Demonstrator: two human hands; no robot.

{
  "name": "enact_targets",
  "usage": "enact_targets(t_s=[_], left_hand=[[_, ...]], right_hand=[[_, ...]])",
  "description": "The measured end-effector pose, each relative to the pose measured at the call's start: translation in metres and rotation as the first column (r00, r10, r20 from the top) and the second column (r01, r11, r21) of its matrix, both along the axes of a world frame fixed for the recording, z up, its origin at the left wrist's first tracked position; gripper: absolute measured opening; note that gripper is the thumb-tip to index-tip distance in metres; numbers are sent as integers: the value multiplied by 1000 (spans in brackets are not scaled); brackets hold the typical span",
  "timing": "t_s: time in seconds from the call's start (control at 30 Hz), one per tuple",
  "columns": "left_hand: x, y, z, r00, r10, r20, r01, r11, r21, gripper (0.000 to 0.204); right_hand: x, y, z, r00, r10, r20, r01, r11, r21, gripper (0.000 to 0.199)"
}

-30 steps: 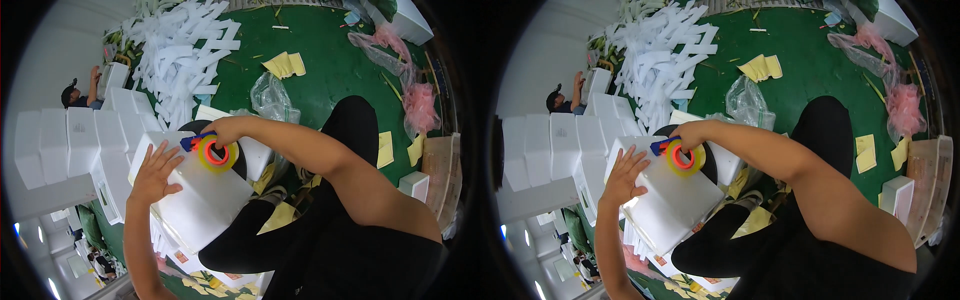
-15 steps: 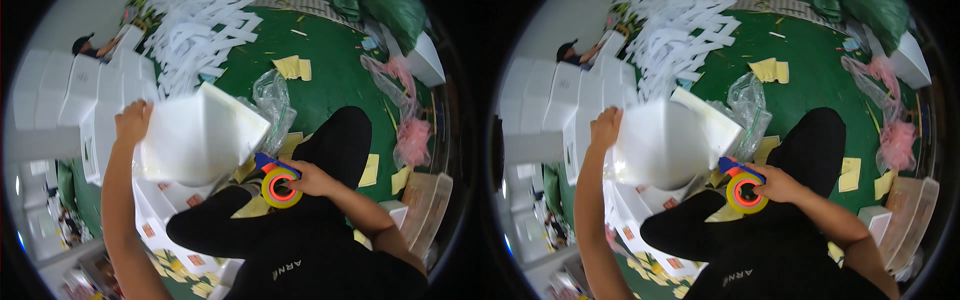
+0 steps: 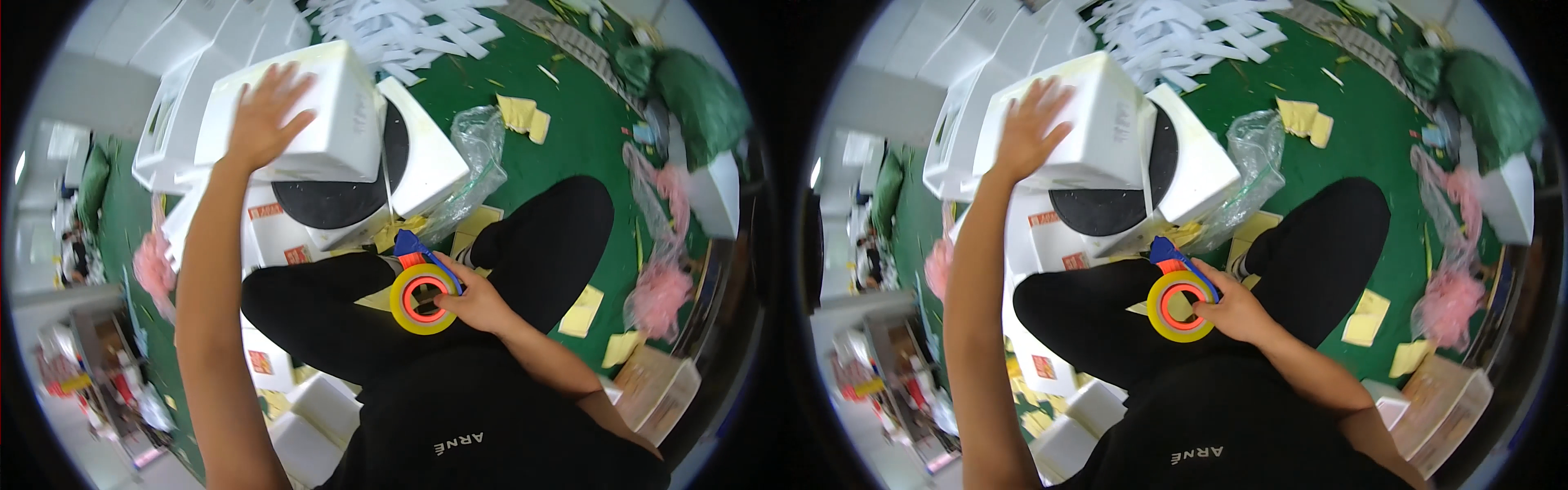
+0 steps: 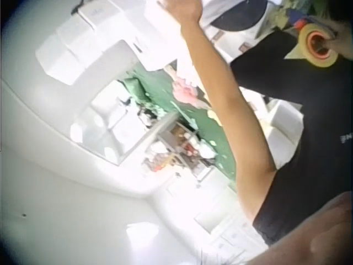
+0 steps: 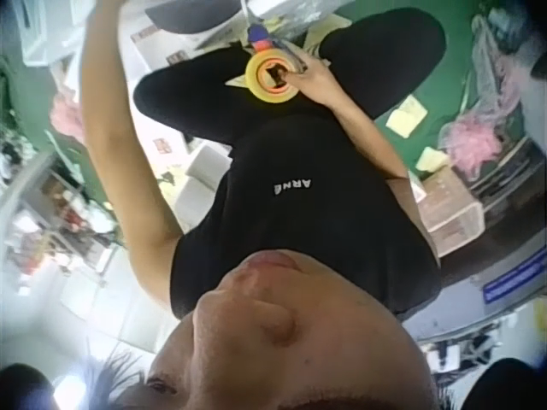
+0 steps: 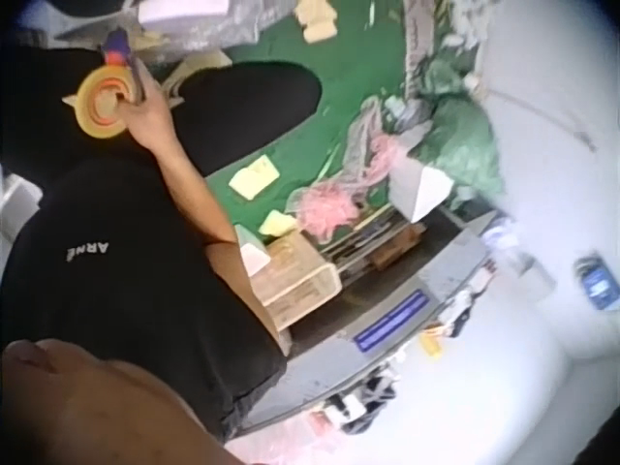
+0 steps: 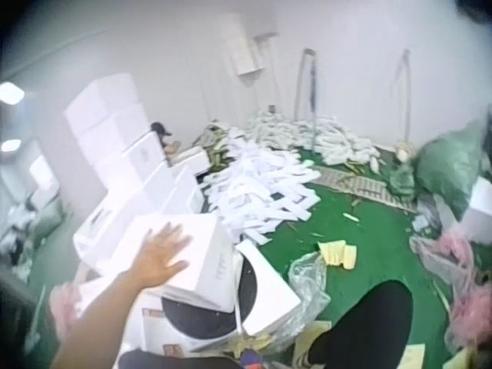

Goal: The person uses a tape dispenser to seal white foam boxes containing wrapped items and then stacks the sealed boxes.

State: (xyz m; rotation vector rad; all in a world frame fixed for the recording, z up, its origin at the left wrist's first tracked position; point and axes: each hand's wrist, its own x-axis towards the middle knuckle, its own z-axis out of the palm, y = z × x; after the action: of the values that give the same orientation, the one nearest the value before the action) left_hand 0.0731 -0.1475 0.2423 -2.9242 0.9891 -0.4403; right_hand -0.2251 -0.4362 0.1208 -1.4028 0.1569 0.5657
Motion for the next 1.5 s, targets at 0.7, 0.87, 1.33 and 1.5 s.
enact_targets(t_s=[0.7,0.87,1.33,1.5], left_hand=[[87,77,-23,800,593,-87,-594,767,-242,64],[116,64,-22,523,763,-379,-846,518,-127,100],[-148,138,-54,661,115,-742,-744,-26,-667,52],[-292,63,88,820,361,-445,-514,119,-850,65]], right_hand=[[66,35,-92,885,211,-414,-37,920,389,61],[113,10,-79,854,-213,-475,514,483,709,65],[130,61,-70,881,-59,-469,426,529,734,53],[108,91,-5,945,118,-305,158,653,741,51]])
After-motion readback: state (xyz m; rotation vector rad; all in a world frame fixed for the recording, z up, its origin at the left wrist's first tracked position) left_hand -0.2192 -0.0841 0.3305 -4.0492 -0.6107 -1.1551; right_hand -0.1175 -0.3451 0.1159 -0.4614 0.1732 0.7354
